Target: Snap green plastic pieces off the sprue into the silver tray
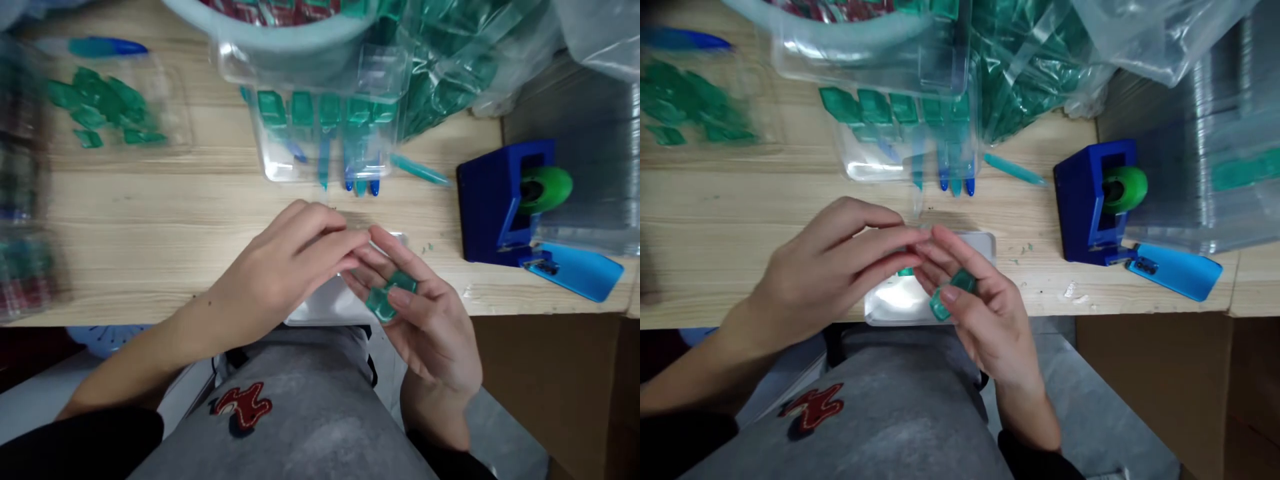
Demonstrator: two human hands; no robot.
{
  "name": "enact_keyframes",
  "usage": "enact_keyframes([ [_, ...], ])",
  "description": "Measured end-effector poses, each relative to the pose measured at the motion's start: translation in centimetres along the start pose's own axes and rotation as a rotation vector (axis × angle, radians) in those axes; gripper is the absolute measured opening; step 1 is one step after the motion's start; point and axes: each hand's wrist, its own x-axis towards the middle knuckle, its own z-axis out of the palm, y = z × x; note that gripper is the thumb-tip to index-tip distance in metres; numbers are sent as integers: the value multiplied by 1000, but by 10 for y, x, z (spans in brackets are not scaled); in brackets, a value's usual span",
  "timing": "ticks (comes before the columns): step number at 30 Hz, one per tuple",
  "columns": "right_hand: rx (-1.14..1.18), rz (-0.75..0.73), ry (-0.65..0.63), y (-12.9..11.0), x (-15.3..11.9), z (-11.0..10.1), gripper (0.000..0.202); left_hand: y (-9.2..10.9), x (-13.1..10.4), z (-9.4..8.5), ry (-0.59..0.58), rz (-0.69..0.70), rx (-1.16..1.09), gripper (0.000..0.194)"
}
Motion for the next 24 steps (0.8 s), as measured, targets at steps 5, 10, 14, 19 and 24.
enact_keyframes([
  [5, -2, 16, -7, 5, 1, 5, 39, -7, 0, -3, -17, -23, -74, 8],
  [10, 48, 50, -62, 8, 8, 9, 37, -21, -8, -17, 69, -138, -141, 9],
  [14, 44, 44, -89, 9, 12, 14, 35, -28, -17, -31, 115, -155, -92, 11],
  [19, -51, 48, -115, 14, 15, 23, 35, -19, -22, -31, -34, -39, 46, 15],
  [24, 63, 48, -90, 12, 17, 25, 24, -52, -24, -52, 278, -175, 238, 8],
])
